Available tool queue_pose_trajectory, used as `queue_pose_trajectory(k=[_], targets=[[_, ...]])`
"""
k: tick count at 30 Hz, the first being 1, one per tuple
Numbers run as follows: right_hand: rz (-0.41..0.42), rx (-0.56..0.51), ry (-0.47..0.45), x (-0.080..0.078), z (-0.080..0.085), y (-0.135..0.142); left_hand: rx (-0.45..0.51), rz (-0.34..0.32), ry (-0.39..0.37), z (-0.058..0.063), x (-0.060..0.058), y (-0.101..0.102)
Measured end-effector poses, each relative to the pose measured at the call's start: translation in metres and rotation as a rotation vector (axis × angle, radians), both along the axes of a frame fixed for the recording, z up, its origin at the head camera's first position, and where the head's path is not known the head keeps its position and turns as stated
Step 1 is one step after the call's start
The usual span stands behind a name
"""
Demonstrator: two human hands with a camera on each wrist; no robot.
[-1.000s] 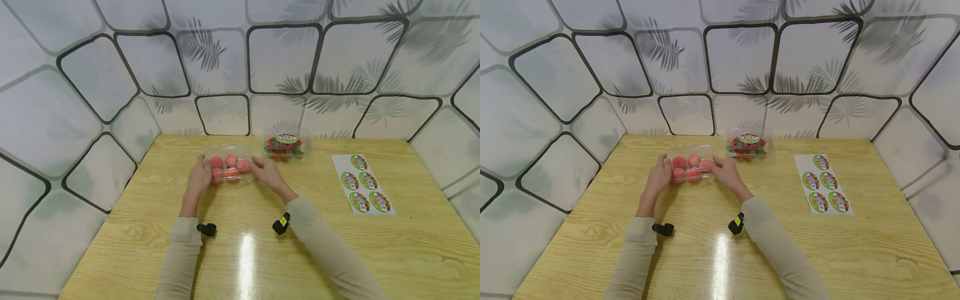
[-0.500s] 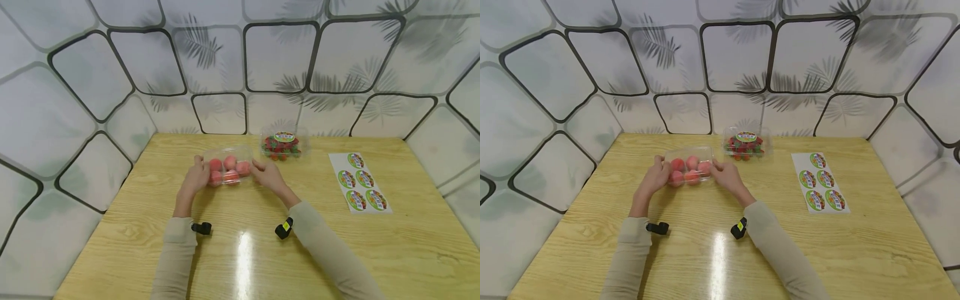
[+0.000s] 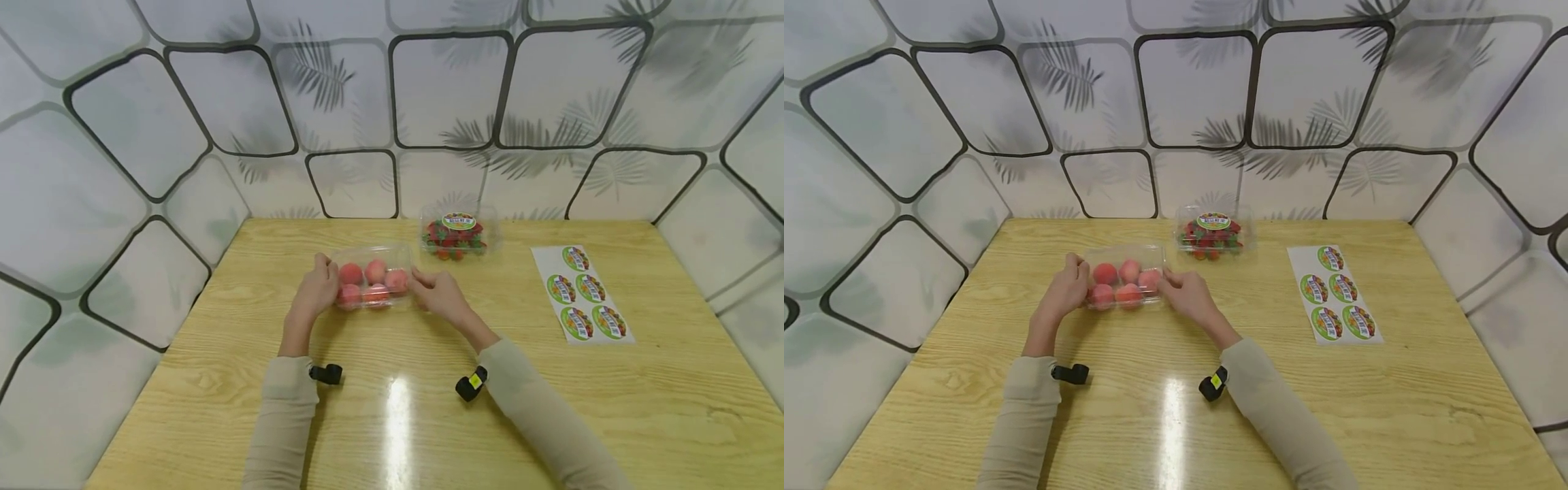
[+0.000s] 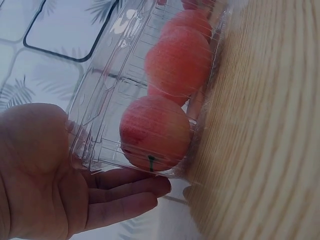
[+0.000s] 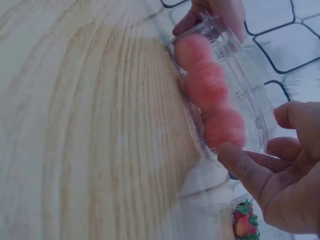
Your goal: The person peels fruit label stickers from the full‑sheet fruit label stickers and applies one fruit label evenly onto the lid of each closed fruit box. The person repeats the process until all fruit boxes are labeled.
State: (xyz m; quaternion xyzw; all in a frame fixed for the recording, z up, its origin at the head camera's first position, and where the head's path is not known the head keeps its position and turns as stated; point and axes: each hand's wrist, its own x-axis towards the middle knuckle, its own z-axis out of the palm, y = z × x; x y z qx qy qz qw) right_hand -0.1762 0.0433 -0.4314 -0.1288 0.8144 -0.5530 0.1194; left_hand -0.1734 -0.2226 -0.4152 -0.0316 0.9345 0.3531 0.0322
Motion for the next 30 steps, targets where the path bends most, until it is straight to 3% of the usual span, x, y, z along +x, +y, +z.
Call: queue_pose_trajectory(k=[8,16,30], targets=[[0.049,-0.017,-0.014,0.007,0.0,0.008,-0.065,-0.02,0.02,0.003,0.0,0.003],[0.098,0.067,0.075,0.013,0.001,0.021,-0.085,-0.036,0.02,0.003,0.001,0.012],[0.131,0.062,0.033,0.02,0.003,0.041,-0.101,-0.051,0.03,0.001,0.003,0.029]])
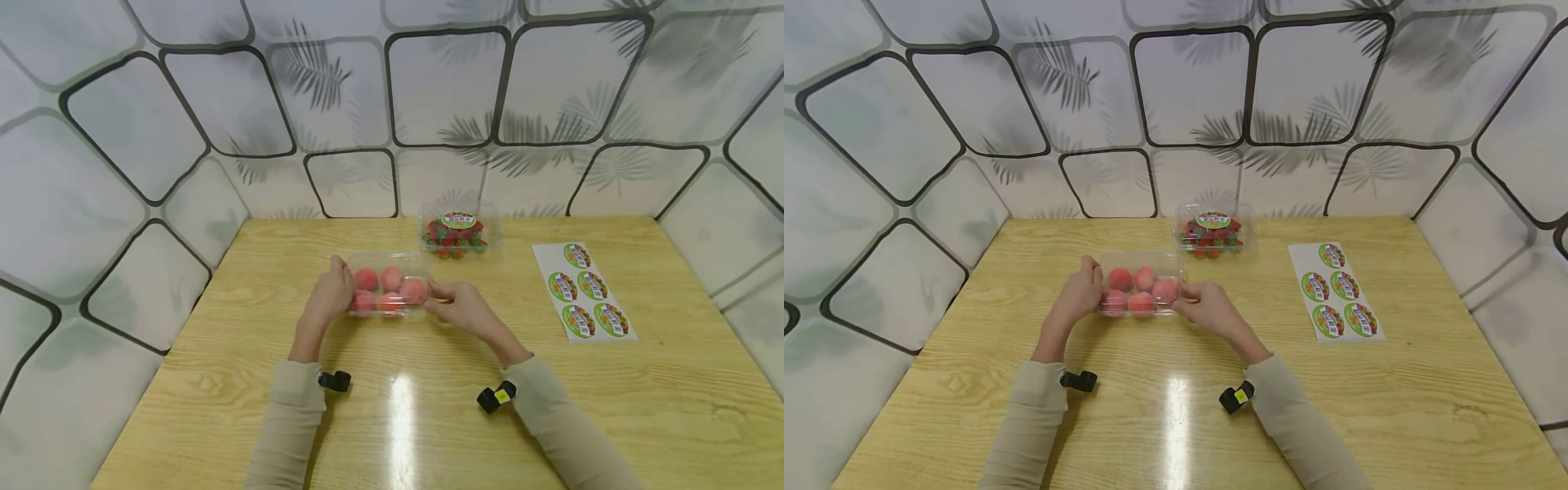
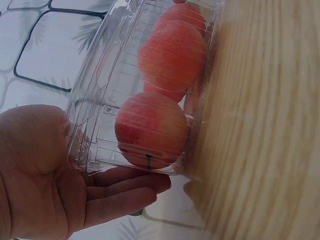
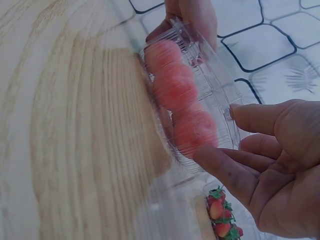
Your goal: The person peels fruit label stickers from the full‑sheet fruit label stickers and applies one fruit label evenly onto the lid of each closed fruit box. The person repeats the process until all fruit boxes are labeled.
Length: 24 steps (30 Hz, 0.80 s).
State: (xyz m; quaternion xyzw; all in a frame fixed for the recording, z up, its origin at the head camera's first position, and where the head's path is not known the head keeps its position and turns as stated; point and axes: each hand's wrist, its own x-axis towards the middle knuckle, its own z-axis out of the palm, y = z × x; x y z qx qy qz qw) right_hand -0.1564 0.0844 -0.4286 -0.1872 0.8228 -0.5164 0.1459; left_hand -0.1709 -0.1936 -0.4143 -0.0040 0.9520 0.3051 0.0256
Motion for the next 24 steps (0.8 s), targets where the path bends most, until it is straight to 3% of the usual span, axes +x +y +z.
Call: queue_pose_trajectory(k=[13,24], targets=[[-0.014,0.034,-0.052,0.004,0.006,0.02,-0.007,0.003,0.011,-0.002,0.005,0.019],[-0.002,0.106,-0.038,0.007,0.012,0.044,-0.004,-0.004,0.009,-0.005,0.009,0.043]])
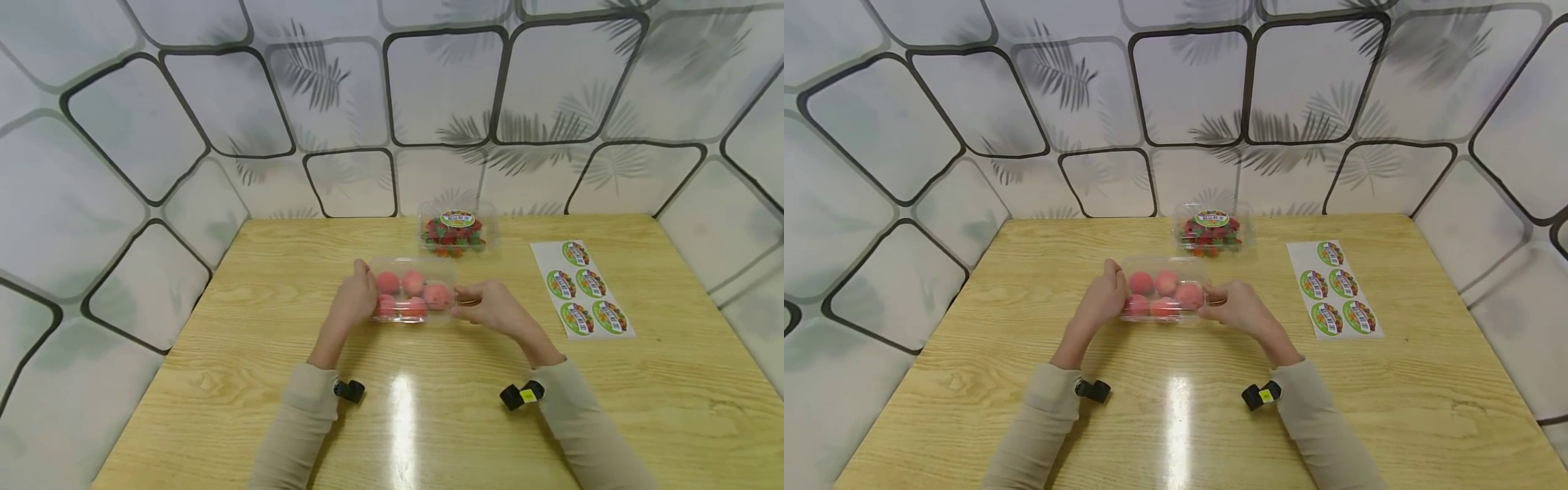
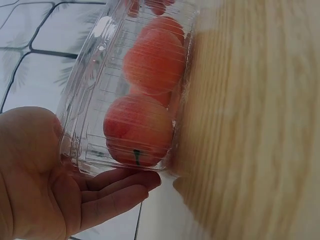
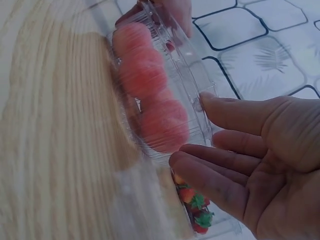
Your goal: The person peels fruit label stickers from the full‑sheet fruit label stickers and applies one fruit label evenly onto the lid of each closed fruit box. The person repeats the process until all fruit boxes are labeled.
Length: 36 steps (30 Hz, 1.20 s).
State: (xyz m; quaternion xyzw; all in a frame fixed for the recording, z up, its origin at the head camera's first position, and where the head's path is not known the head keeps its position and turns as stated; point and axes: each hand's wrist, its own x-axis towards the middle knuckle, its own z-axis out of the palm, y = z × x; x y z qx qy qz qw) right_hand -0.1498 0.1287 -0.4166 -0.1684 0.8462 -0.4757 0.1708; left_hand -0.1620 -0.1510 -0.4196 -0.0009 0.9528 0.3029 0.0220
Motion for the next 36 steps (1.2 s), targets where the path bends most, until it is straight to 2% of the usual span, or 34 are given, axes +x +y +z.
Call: queue_pose_trajectory(k=[5,10,16,24,36], targets=[[0.003,0.025,0.007,0.001,0.002,0.014,-0.023,-0.019,0.015,-0.003,0.0,0.012],[0.009,0.058,0.006,0.003,0.007,0.021,-0.003,-0.034,0.01,-0.004,0.003,0.02],[0.034,0.119,0.041,0.004,0.017,0.027,0.004,-0.023,0.029,-0.002,0.005,0.029],[0.063,0.143,0.054,0.006,0.017,0.042,0.016,-0.044,-0.013,-0.002,0.008,0.045],[0.088,0.209,0.058,0.002,0.027,0.057,0.016,-0.039,0.012,-0.005,0.003,0.062]])
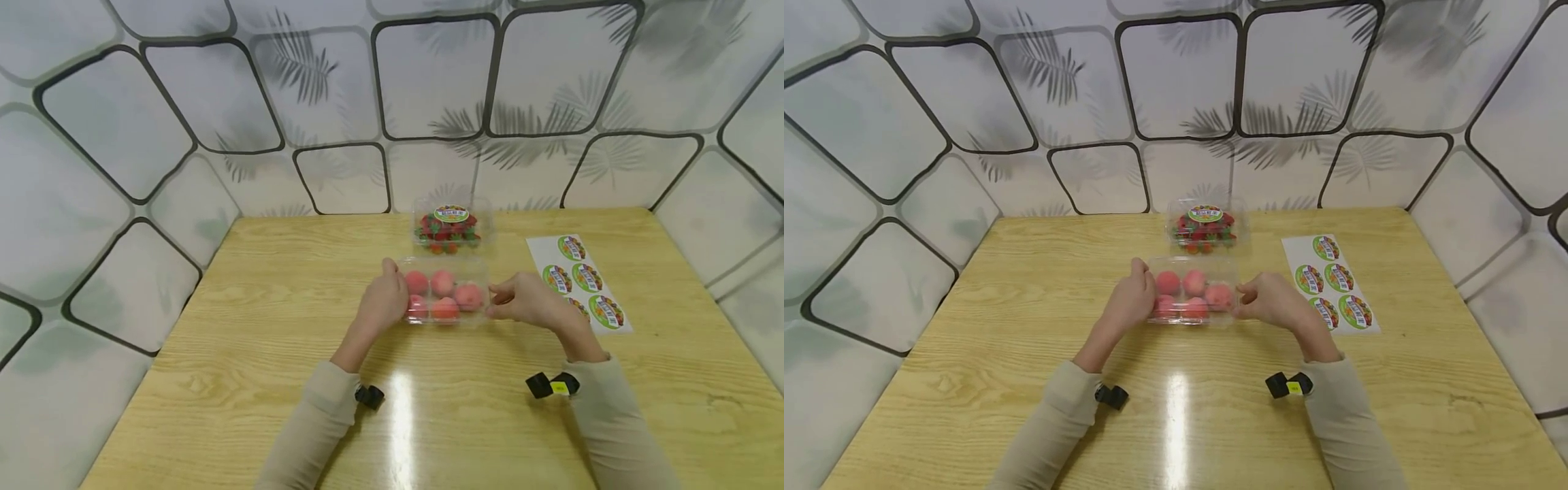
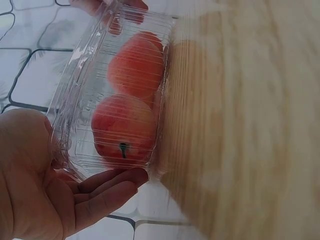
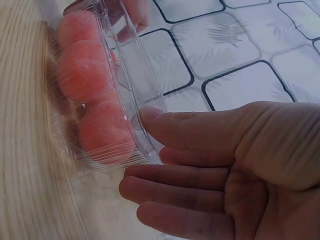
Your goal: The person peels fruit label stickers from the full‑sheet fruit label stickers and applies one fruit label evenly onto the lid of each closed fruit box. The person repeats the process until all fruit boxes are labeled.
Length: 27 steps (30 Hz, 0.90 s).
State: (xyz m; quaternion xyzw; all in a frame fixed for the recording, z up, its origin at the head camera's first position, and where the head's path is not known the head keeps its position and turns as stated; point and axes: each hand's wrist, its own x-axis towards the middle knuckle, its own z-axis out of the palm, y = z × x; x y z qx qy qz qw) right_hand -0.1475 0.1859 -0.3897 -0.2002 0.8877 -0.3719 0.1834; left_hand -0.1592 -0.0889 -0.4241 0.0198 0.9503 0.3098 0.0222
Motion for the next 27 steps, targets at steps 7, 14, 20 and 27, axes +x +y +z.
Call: queue_pose_trajectory(k=[7,14,20,27], targets=[[0.01,0.004,0.01,0.0,0.001,0.007,-0.006,-0.005,-0.005,-0.002,-0.001,0.007],[0.023,0.035,0.031,-0.001,0.004,0.009,0.003,-0.026,-0.014,-0.002,-0.001,0.009],[0.009,0.037,0.005,-0.004,0.009,0.01,0.009,-0.022,-0.052,0.003,0.0,0.012],[0.005,0.031,-0.023,-0.001,0.01,0.015,-0.008,-0.041,-0.048,0.003,0.002,0.017]])
